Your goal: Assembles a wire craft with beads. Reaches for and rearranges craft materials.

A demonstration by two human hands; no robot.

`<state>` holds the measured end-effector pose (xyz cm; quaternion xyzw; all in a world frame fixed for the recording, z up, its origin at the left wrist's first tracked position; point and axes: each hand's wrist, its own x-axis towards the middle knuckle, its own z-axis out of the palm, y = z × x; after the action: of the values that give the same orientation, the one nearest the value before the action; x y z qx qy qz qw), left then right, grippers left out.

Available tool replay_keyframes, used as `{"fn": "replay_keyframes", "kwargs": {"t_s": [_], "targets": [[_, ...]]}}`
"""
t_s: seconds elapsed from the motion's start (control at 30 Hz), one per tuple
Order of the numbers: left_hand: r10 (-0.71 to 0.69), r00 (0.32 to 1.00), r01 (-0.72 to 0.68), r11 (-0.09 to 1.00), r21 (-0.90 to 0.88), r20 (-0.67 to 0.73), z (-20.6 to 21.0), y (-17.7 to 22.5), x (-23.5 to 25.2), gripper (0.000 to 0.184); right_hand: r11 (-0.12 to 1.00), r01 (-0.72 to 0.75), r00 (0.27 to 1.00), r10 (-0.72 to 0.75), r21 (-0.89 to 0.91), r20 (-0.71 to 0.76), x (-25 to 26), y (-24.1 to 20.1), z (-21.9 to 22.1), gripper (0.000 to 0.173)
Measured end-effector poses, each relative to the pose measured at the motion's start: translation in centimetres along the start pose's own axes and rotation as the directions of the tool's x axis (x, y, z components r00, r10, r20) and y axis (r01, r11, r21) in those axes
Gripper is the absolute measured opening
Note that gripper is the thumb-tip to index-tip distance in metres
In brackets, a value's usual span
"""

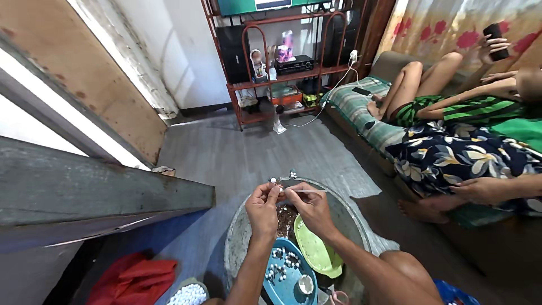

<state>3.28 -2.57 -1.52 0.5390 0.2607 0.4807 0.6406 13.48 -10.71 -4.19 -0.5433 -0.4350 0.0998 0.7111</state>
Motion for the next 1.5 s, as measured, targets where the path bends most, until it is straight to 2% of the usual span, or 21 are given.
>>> {"fn": "replay_keyframes", "kwargs": {"t_s": [0.57,1.07,1.3,1.5], "targets": [[-0.06,0.998,0.06,0.995,-0.074,-0.001,0.3,-0.05,-0.16,0.011,0.999,-0.033,0.998,0.031,-0.029,-0.061,-0.05,0.11,0.26,0.015],[-0.071,0.997,0.07,0.997,-0.044,-0.004,0.04,-0.17,0.07,0.009,0.998,-0.065,0.998,0.066,-0.018,0.025,0.11,-0.11,-0.12,0.014],[-0.074,0.997,0.073,0.996,-0.044,-0.009,0.19,-0.23,-0.17,0.008,0.998,-0.063,0.998,0.063,-0.018,-0.016,-0.05,-0.05,0.0,0.014],[-0.052,0.999,0.053,0.998,-0.04,0.002,0.01,-0.11,-0.05,0.009,0.997,-0.083,0.996,0.082,0.001,0.031,0.12,0.02,-0.16,0.016]]}}
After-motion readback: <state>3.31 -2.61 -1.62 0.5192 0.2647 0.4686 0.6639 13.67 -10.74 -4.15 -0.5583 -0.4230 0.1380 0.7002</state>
